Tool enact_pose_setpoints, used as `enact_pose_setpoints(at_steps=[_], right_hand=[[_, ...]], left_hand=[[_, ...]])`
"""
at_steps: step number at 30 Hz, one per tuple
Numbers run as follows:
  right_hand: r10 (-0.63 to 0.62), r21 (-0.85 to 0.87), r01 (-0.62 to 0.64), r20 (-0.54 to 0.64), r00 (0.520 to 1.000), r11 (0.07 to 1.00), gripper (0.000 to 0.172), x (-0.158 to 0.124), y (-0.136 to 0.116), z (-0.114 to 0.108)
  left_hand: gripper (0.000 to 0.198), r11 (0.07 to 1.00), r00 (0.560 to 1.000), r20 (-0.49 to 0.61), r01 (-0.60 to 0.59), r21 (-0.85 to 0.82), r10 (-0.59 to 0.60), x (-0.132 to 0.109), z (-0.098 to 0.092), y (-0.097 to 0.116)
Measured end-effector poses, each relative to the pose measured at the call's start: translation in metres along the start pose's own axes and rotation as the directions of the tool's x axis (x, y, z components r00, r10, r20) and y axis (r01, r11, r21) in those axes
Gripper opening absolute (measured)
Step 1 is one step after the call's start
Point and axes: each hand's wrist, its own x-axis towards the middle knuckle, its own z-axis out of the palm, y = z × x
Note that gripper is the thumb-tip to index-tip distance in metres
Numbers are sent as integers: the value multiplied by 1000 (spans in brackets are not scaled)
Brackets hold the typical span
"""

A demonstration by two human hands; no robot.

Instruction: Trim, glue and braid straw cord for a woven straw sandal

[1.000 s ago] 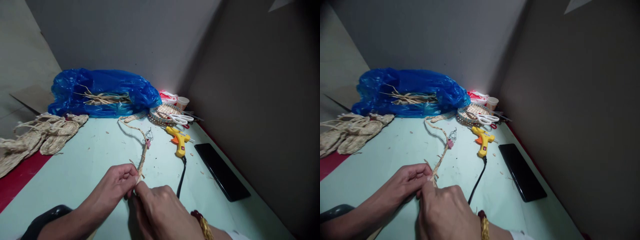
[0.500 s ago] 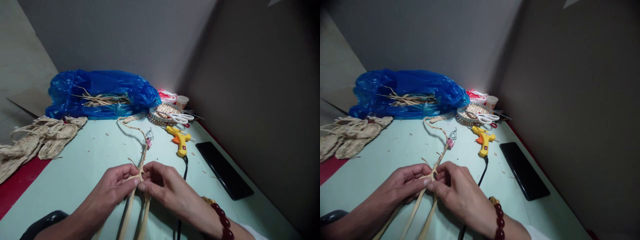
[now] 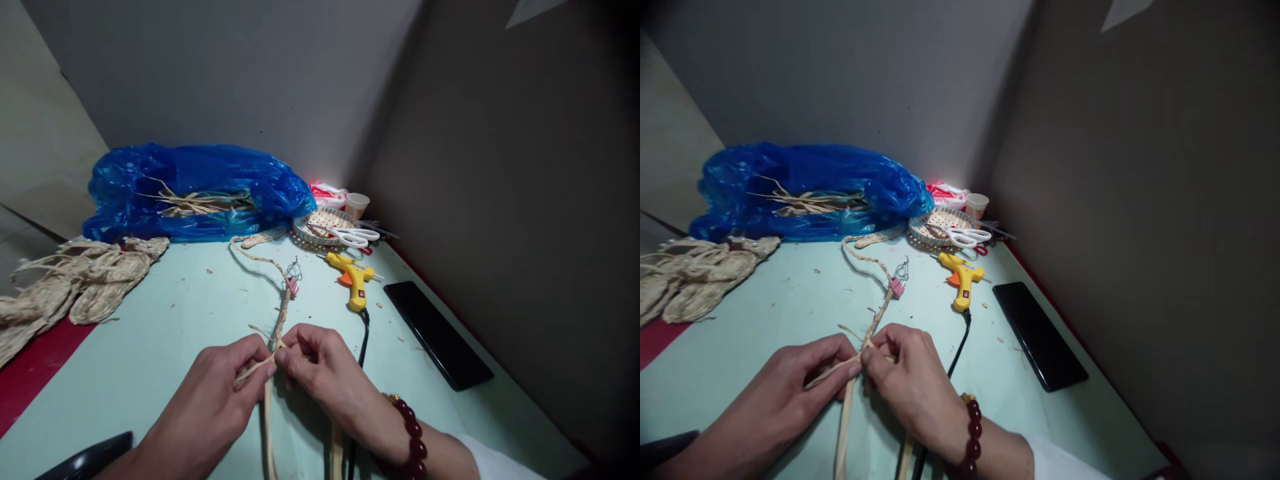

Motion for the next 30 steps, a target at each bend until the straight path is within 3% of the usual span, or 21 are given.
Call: enact_pose_setpoints(at_steps=[5,7,9,12,15,17,21,22,24,25,27,29,30], right_hand=[[-59,-153,49,-63,996,987,22,-5,-6,2],[-74,-158,63,-66,995,985,23,-6,-8,3],[-62,-82,58,-39,997,995,22,-6,-6,4],[-31,80,30,17,999,996,18,-5,-2,3],[12,235,-29,73,997,971,14,-4,1,0],[24,341,-64,121,992,938,13,-4,0,-1],[31,394,-82,135,990,915,15,-4,-5,-3],[32,384,-78,125,992,920,15,-4,-6,-3],[21,345,-55,102,995,937,14,-4,-7,-3],[14,320,-43,90,996,947,14,-4,-8,-3],[8,269,-27,72,997,963,15,-5,-7,-2],[3,242,-17,60,998,970,15,-5,-6,-2],[-6,230,-6,50,999,973,15,-6,-4,-1]], left_hand=[[38,998,1000,-18,-1,60,2,-8,-6,4],[37,993,994,-67,-79,89,85,-13,-1,3],[32,963,966,-102,-222,154,239,-17,8,0],[22,832,863,-119,-425,357,491,-19,20,-7],[28,557,694,-56,-524,644,718,-18,26,-14],[34,389,609,4,-513,766,794,-18,28,-17],[36,234,569,55,-422,876,821,-24,31,-25],[33,223,568,67,-425,877,820,-26,31,-26],[25,300,616,60,-463,834,785,-27,26,-24],[23,400,675,49,-492,773,737,-26,21,-20],[30,668,815,-48,-437,602,577,-21,8,-10],[30,885,935,-103,-279,374,338,-11,-5,0],[24,950,970,-51,-221,223,237,-6,-9,4]])
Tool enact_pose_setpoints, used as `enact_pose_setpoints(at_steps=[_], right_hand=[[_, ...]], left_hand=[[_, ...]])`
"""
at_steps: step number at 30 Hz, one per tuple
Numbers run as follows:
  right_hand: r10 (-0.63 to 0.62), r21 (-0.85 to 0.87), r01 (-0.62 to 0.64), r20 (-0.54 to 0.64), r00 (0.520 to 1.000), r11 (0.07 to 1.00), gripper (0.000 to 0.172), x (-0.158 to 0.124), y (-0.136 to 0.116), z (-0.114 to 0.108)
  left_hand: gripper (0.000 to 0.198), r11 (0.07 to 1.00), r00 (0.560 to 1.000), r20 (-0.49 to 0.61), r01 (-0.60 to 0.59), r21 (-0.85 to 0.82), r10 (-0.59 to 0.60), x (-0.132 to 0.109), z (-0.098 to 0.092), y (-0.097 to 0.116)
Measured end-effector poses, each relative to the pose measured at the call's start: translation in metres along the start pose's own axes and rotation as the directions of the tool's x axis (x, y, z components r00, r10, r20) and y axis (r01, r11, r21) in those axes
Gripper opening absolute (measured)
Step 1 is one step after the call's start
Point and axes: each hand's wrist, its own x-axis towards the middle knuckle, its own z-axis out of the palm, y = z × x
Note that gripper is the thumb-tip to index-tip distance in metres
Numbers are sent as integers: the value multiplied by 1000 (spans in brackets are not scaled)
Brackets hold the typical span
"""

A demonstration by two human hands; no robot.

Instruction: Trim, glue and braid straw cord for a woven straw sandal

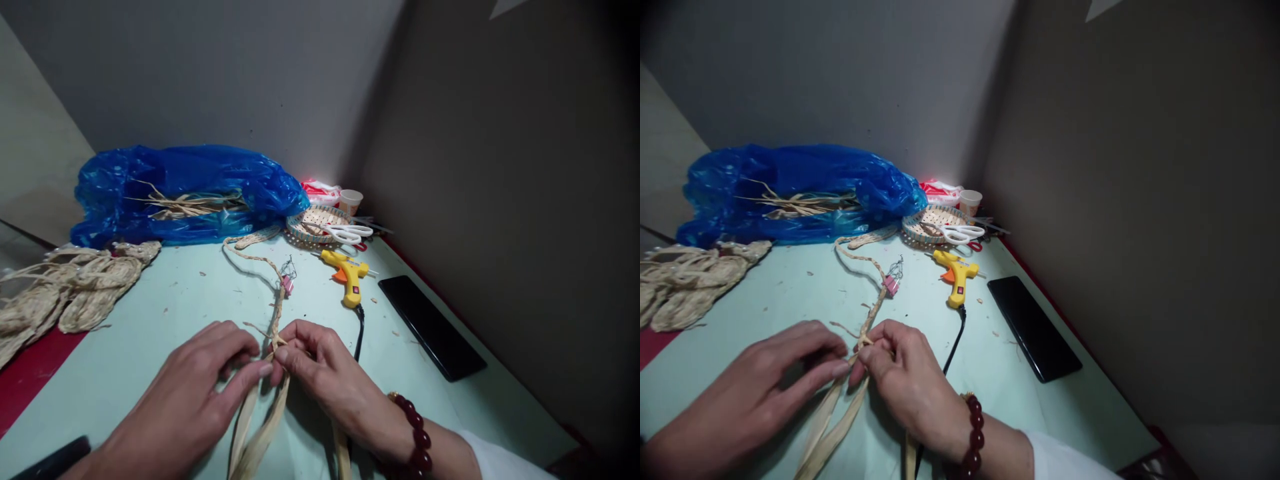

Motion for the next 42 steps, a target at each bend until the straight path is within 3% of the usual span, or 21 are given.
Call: enact_pose_setpoints(at_steps=[2,4,6,8,13,17,20,24,26,29,31,33,36,39,42], right_hand=[[-41,-17,41,3,999,999,12,-1,4,0],[-83,-48,84,15,996,995,8,-3,7,0],[-101,-120,104,24,995,987,7,-5,9,0],[-82,-217,86,25,996,972,9,-8,9,0],[43,-226,-30,52,998,974,17,-10,6,-2],[32,-345,-5,72,997,938,20,-11,-3,-7],[-11,-594,53,74,997,803,14,-17,-15,-9],[-115,-791,126,70,991,598,21,-23,-22,-5],[-252,-826,277,169,953,491,18,-23,-16,-1],[-434,-823,486,338,835,293,15,-21,-2,7],[-457,-814,536,398,796,225,16,-19,4,11],[-416,-805,560,448,791,198,18,-19,5,15],[-348,-799,531,430,833,283,21,-20,-5,16],[-299,-750,330,183,936,573,30,-20,-19,7],[-182,-613,113,-50,982,782,27,-13,-23,-4]], left_hand=[[19,943,984,152,141,-302,-99,10,-3,1],[20,804,952,269,272,-529,-145,14,2,-2],[25,667,919,335,385,-638,-209,13,9,-7],[32,593,891,354,453,-666,-283,10,16,-12],[27,632,900,320,435,-642,-295,6,22,-12],[28,652,904,313,426,-627,-290,9,21,-9],[29,633,898,302,439,-638,-319,11,19,-9],[30,680,910,244,413,-606,-336,11,17,-9],[31,699,911,236,411,-585,-338,12,17,-8],[30,700,906,253,424,-575,-341,11,18,-5],[29,679,901,270,434,-593,-340,10,17,-2],[30,643,896,278,442,-625,-345,8,16,-1],[29,610,900,290,434,-663,-326,6,16,-3],[26,583,896,315,443,-681,-312,7,17,-9],[26,563,896,335,443,-697,-290,8,17,-10]])
